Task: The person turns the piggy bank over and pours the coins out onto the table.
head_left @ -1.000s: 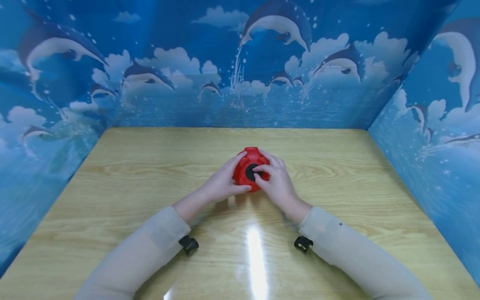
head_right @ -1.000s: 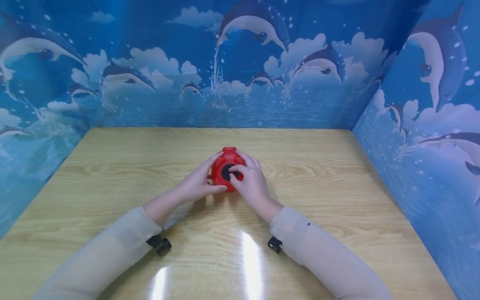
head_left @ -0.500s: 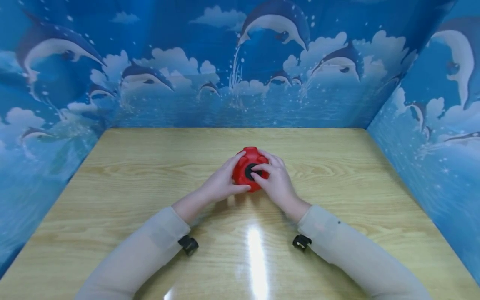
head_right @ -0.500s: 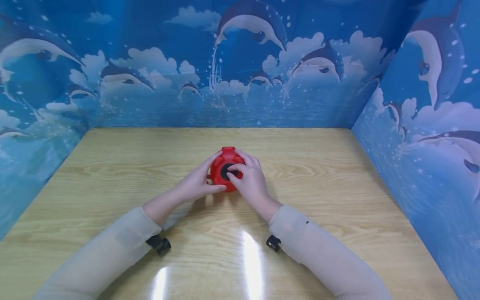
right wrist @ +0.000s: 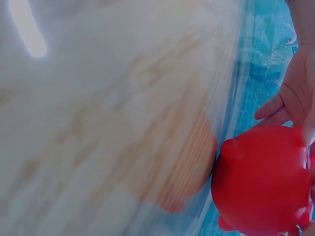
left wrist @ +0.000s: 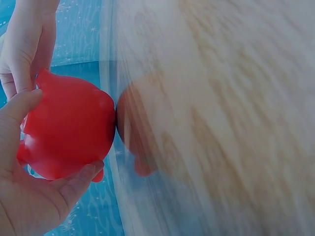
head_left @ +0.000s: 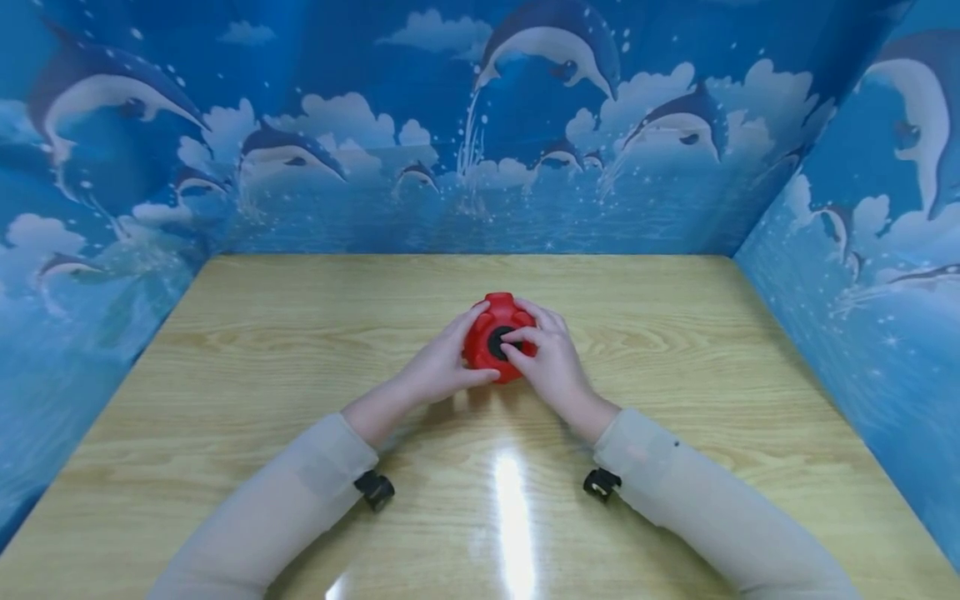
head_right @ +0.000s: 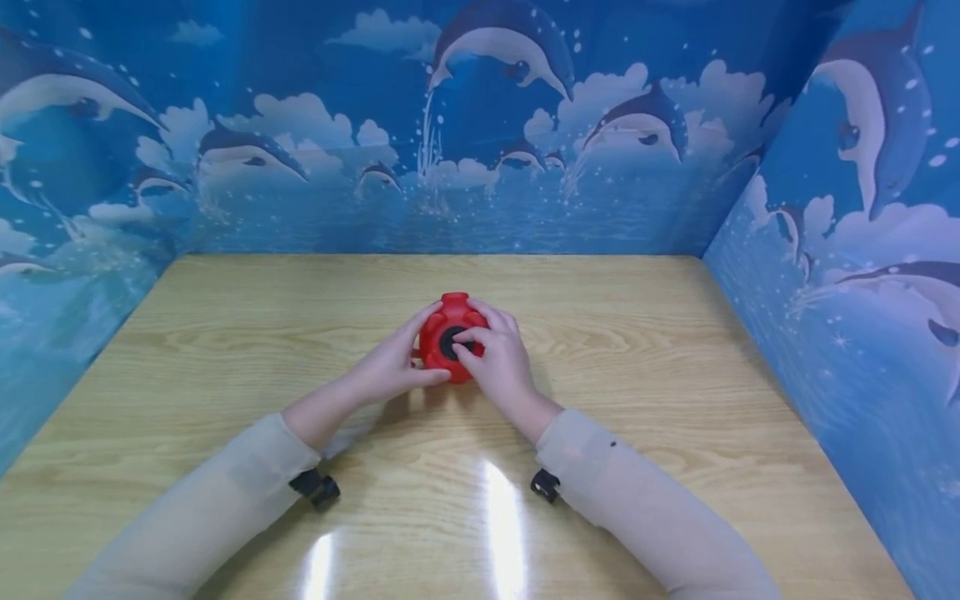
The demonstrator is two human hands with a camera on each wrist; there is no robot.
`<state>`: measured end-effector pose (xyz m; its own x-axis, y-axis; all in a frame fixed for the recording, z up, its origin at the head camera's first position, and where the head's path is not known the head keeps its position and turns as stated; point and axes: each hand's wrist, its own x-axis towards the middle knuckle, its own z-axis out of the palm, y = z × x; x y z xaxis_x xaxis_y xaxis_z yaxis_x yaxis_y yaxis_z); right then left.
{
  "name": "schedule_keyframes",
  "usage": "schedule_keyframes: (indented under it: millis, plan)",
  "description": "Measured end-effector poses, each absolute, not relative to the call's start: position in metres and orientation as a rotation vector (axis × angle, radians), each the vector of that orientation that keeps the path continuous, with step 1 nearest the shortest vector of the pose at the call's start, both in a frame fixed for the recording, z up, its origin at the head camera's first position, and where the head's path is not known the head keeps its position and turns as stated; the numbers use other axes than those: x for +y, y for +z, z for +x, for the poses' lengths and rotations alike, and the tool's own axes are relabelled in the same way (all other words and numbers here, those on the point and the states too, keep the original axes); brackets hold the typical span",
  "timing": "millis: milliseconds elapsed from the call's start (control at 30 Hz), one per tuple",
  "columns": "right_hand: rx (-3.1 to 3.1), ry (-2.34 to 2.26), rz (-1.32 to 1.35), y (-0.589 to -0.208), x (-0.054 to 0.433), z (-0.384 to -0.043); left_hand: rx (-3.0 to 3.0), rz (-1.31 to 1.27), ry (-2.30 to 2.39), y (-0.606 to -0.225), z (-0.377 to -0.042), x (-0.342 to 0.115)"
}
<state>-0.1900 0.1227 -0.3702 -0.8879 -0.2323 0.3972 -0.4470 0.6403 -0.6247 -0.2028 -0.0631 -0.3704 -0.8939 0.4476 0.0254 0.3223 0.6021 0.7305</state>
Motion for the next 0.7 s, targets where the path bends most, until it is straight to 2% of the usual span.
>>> schedule_keyframes:
  millis: [700]
  plan:
    - [-2.560, 1.128, 0.574, -0.3709, 0.1229, -0.1921, 2.608, 0.623, 1.206, -0.3681, -0.2045, -0.0627]
